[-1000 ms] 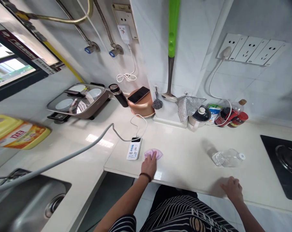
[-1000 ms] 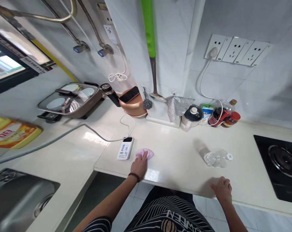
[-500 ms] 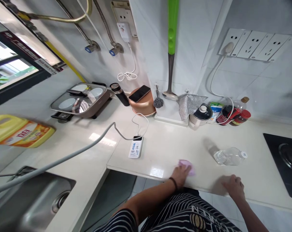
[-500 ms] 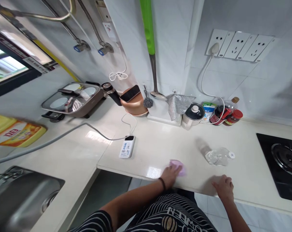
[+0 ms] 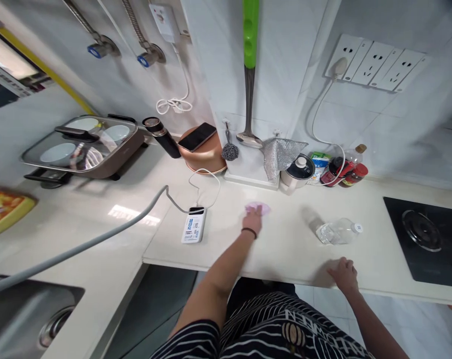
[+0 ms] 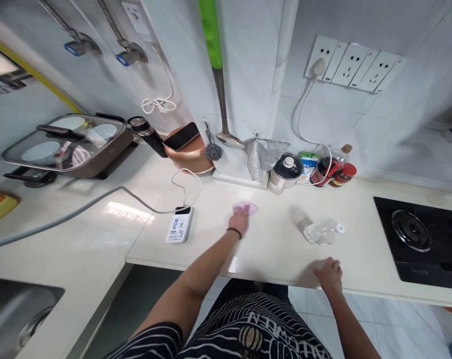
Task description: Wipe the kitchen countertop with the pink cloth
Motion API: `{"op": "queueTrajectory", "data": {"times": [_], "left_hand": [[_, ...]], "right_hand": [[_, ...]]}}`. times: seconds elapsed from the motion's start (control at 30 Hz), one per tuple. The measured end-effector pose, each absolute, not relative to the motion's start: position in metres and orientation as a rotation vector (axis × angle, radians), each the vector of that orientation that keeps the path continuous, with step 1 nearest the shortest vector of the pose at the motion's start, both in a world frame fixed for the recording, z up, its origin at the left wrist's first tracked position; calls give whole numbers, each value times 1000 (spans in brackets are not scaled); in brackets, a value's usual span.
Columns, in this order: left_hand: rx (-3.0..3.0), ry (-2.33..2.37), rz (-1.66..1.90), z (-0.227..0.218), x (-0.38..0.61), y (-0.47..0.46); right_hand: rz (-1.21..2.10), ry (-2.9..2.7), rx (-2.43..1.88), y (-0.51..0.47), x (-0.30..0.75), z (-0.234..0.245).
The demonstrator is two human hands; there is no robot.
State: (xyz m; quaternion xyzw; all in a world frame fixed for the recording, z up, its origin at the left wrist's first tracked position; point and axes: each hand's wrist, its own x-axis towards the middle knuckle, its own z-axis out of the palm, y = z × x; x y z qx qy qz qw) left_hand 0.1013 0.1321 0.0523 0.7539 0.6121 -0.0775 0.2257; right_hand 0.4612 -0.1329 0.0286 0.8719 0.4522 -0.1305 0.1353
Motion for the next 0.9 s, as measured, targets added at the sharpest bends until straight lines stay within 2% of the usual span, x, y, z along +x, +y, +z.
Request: {"op": "queueTrajectory", "data": {"times": [0.17,0.3,0.67,0.77,0.9], "left_hand": [[1889,2014,-256,57,26,167],[1939,1991,-276,52,46,150],[2424,944,-140,40,232,-4],[2371,1079,-146,38,253,28],[2267,1363,-143,38,272,130]], "right_hand": [[-348,1298,2550,-133,460,28],[-395,1298,2576,-133,459,29],[-393,1394,2585,-134,457,27],[-369,1367,2594,-135,456,23],[-326,1350,2603,-136,456,17]]}}
